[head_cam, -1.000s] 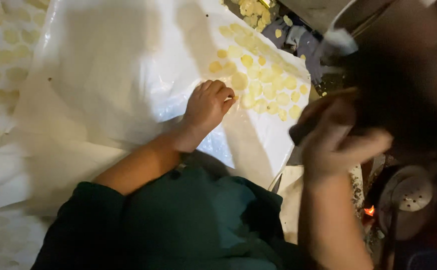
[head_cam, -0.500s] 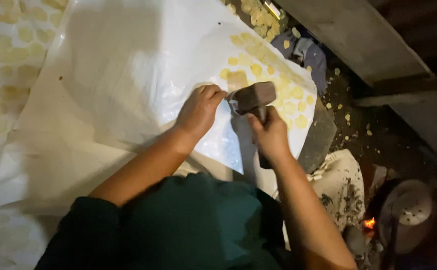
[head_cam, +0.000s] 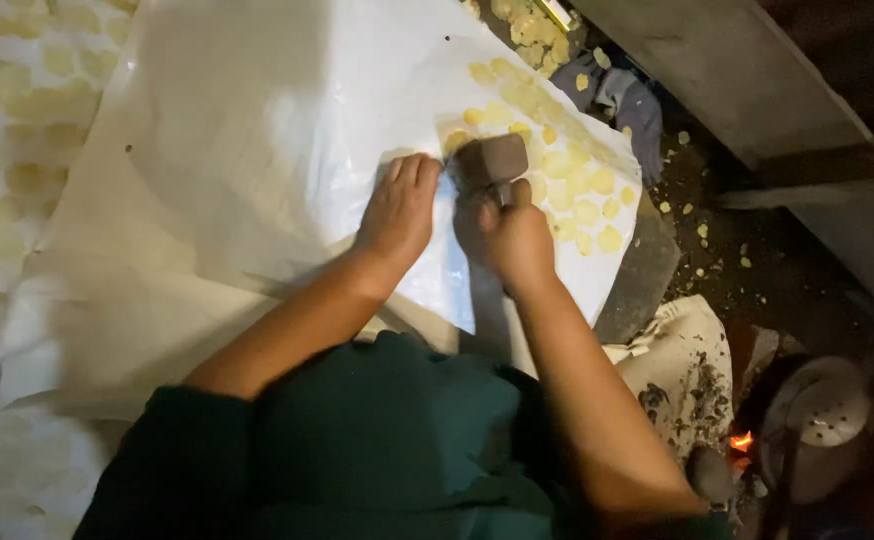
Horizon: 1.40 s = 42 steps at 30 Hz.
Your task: The person processes cassava by first crushing roasted pieces with a stone on a cloth, then flattening the cassava with a hammer on a white sheet. They also stir a pot over a fire using a slotted spoon.
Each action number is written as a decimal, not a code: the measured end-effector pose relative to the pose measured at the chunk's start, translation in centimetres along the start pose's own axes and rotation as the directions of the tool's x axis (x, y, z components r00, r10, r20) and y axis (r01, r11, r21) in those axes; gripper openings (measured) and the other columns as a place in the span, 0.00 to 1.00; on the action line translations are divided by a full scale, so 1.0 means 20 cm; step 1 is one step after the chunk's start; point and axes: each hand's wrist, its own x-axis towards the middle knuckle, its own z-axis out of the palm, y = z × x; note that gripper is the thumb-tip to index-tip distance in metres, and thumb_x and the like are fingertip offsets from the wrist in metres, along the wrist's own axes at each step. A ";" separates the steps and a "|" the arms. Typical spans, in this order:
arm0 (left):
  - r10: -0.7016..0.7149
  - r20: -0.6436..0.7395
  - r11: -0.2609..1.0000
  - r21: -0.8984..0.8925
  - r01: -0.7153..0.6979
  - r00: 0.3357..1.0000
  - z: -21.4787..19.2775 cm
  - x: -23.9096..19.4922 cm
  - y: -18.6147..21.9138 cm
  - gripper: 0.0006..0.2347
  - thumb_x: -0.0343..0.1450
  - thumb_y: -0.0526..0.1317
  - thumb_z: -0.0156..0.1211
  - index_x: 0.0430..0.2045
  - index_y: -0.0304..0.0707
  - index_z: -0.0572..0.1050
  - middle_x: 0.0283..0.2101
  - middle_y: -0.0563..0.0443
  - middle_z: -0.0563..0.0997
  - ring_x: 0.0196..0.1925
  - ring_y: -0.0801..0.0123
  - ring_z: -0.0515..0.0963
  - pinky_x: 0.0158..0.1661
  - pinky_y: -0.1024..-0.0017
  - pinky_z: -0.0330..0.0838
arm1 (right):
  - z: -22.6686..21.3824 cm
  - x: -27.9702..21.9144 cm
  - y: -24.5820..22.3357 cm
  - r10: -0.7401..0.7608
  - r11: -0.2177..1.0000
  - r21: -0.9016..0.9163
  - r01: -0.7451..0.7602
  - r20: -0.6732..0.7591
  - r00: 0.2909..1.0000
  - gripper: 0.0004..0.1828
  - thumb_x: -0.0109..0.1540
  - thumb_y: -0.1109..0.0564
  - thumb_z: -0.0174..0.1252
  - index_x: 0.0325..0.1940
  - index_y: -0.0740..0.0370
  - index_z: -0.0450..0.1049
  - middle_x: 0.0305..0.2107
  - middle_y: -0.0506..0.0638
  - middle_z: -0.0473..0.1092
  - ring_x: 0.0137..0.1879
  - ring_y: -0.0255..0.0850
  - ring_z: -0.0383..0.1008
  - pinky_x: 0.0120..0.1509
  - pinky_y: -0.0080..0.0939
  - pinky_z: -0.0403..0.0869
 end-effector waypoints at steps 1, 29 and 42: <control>0.005 0.048 1.000 -0.015 -0.004 0.999 -0.01 -0.04 -0.02 0.10 0.73 0.34 0.58 0.48 0.40 0.71 0.42 0.48 0.77 0.48 0.54 0.78 0.49 0.60 0.73 | 0.04 0.02 0.05 0.096 0.943 -0.327 -0.054 0.115 0.989 0.23 0.66 0.53 0.58 0.56 0.74 0.63 0.43 0.79 0.72 0.53 0.76 0.73 0.55 0.71 0.73; -0.006 -0.128 0.976 0.217 0.034 0.992 -0.12 -0.12 -0.08 0.13 0.74 0.31 0.48 0.53 0.31 0.71 0.40 0.43 0.75 0.42 0.53 0.78 0.47 0.61 0.71 | 0.20 0.00 0.03 0.167 0.755 -0.654 0.045 0.257 0.952 0.22 0.64 0.47 0.62 0.48 0.67 0.64 0.31 0.74 0.75 0.41 0.72 0.79 0.41 0.72 0.77; 0.019 -0.172 0.969 0.245 0.024 0.985 -0.16 -0.12 -0.07 0.11 0.74 0.32 0.46 0.50 0.37 0.71 0.43 0.47 0.74 0.42 0.58 0.75 0.46 0.65 0.71 | 0.15 -0.01 -0.21 0.109 0.884 -0.465 -0.042 0.120 0.987 0.23 0.66 0.46 0.59 0.55 0.65 0.66 0.36 0.74 0.76 0.47 0.73 0.77 0.49 0.78 0.73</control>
